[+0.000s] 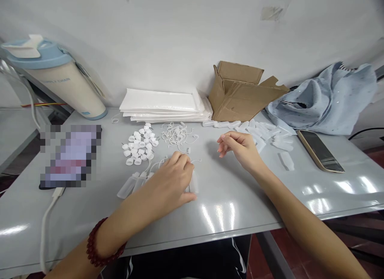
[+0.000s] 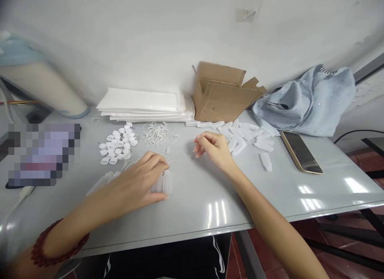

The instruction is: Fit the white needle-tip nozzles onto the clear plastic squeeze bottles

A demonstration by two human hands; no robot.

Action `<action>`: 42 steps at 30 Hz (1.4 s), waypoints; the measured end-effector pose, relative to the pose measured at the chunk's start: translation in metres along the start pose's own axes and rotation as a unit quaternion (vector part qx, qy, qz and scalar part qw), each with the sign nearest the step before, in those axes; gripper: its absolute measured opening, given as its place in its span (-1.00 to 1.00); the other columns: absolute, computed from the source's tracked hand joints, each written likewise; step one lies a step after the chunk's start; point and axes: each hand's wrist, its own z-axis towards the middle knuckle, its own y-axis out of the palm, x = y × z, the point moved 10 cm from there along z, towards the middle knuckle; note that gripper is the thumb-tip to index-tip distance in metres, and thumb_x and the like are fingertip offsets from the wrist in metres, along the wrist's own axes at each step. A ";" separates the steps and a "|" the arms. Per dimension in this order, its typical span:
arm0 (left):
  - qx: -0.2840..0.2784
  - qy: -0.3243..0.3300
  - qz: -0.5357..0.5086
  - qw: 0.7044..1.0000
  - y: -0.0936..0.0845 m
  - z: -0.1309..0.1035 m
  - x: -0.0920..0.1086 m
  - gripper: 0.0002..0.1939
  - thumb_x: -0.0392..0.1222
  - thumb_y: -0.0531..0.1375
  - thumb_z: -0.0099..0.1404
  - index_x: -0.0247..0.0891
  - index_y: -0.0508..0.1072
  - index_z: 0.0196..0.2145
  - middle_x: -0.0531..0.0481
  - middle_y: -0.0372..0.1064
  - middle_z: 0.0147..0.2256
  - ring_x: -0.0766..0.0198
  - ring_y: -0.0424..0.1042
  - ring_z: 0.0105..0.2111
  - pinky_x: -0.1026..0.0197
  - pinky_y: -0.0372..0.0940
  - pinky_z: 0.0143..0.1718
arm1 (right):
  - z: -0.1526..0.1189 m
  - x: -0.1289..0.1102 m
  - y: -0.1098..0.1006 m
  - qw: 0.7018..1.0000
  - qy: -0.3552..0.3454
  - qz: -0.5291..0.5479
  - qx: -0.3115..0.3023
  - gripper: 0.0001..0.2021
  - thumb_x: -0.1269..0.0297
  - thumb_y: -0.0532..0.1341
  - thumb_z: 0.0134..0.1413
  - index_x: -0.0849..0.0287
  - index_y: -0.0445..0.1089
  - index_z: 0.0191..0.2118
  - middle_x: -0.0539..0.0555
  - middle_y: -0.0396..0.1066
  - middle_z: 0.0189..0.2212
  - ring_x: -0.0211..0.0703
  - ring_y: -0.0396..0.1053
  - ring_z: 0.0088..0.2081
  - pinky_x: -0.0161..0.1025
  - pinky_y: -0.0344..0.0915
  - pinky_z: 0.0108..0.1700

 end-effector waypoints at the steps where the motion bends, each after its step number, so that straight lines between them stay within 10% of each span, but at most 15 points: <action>1: 0.000 0.000 0.002 1.000 0.000 0.000 0.000 -0.66 -0.09 0.32 0.17 -0.40 0.40 -0.21 -0.20 0.29 -0.16 -0.01 0.21 -0.09 -0.03 0.28 -0.09 | 0.000 0.000 0.000 1.000 -0.001 -0.001 0.001 -0.75 0.20 0.18 0.15 0.24 0.43 -0.46 -0.01 0.43 -0.61 -0.29 0.39 -0.62 -0.30 0.35 -0.46; 10: 0.009 0.001 -0.028 1.000 0.002 -0.003 -0.001 -0.70 -0.27 0.30 0.16 -0.38 0.36 -0.16 -0.18 0.27 -0.13 0.01 0.19 -0.07 0.02 0.29 -0.09 | 0.005 0.003 -0.009 0.999 0.000 -0.018 0.032 -0.77 0.21 0.19 0.11 0.24 0.42 -0.47 -0.01 0.42 -0.61 -0.28 0.37 -0.62 -0.28 0.34 -0.46; 16: 0.049 0.005 -0.056 0.997 -0.005 -0.001 -0.003 -0.43 0.11 0.25 0.22 -0.43 0.32 -0.03 -0.25 0.26 -0.05 -0.03 0.19 -0.01 -0.03 0.27 -0.02 | 0.009 0.004 -0.022 0.992 -0.045 -0.094 0.076 -0.82 0.21 0.15 0.12 0.22 0.39 -0.37 0.06 0.45 -0.50 -0.18 0.42 -0.48 -0.23 0.36 -0.41; 22: 0.183 -0.037 0.027 0.982 -0.017 0.006 -0.017 -0.42 0.15 0.06 0.35 -0.51 0.36 -0.01 -0.41 0.20 0.08 -0.19 0.08 0.14 -0.20 0.11 0.14 | 0.014 -0.017 0.002 0.889 -0.241 -0.388 0.039 -0.69 0.35 0.04 0.20 0.24 0.31 0.03 0.30 0.40 -0.04 0.07 0.36 0.00 0.02 0.33 -0.05; 27: 0.179 -0.036 0.031 0.983 -0.003 0.012 -0.021 -0.38 0.18 -0.04 0.38 -0.50 0.37 0.01 -0.39 0.27 0.05 -0.21 0.07 0.17 -0.22 0.11 0.15 | 0.019 -0.004 0.031 0.816 -0.256 -0.517 -0.035 -0.65 0.44 -0.03 0.27 0.18 0.32 0.09 0.30 0.18 0.22 0.16 0.15 0.22 0.14 0.21 0.06; 42: 0.183 -0.050 -0.009 0.982 -0.017 0.008 -0.012 -0.58 -0.06 -0.05 0.45 -0.50 0.34 -0.02 -0.35 0.29 0.01 -0.12 0.11 0.14 -0.20 0.12 0.12 | 0.047 -0.003 0.045 0.798 -0.308 -0.517 -0.026 -0.51 0.63 -0.07 0.13 0.20 0.33 0.10 0.27 0.37 0.03 0.06 0.29 0.05 0.00 0.25 0.00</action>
